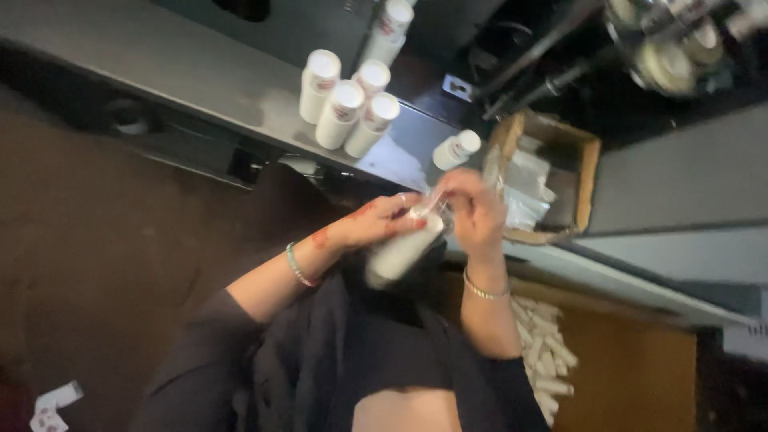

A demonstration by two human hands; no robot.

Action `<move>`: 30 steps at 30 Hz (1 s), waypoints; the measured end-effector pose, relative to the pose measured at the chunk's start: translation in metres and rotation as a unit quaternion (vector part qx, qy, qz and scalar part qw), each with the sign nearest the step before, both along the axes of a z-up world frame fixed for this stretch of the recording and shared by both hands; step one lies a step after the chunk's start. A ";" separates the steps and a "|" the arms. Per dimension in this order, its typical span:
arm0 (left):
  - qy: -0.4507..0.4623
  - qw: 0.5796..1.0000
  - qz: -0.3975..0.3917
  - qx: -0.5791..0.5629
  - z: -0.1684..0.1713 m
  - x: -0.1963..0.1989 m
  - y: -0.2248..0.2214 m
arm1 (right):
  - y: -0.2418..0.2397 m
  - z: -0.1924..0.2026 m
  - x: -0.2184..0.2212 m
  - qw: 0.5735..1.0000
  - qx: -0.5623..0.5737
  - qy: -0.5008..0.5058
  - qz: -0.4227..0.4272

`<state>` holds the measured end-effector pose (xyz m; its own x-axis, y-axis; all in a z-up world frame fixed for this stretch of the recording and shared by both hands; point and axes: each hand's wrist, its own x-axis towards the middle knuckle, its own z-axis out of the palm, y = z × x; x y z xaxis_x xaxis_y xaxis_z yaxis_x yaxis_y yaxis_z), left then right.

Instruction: The recorder is placing small plastic cups into plastic sleeves and organizing them on a workbench near a manufacturing machine.

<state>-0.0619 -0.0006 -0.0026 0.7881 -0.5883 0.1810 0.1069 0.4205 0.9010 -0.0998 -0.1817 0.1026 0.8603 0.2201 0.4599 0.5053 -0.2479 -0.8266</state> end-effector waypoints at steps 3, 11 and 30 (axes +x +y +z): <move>-0.141 0.974 -0.054 0.168 0.033 -0.013 0.009 | 0.001 0.030 -0.006 0.950 -0.185 -0.204 -0.148; -0.305 0.930 0.014 0.204 0.031 -0.018 -0.008 | -0.037 -0.022 -0.050 0.975 -0.199 0.004 0.100; -0.138 0.938 0.050 0.315 0.041 0.005 0.008 | -0.173 -0.071 0.059 0.828 -0.359 0.203 -0.380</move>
<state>-0.0569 0.0075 0.0388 0.8190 -0.5732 0.0270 -0.1779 -0.2089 0.9616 -0.0411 -0.3545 0.0318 0.9276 -0.3638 0.0844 -0.3049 -0.8682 -0.3914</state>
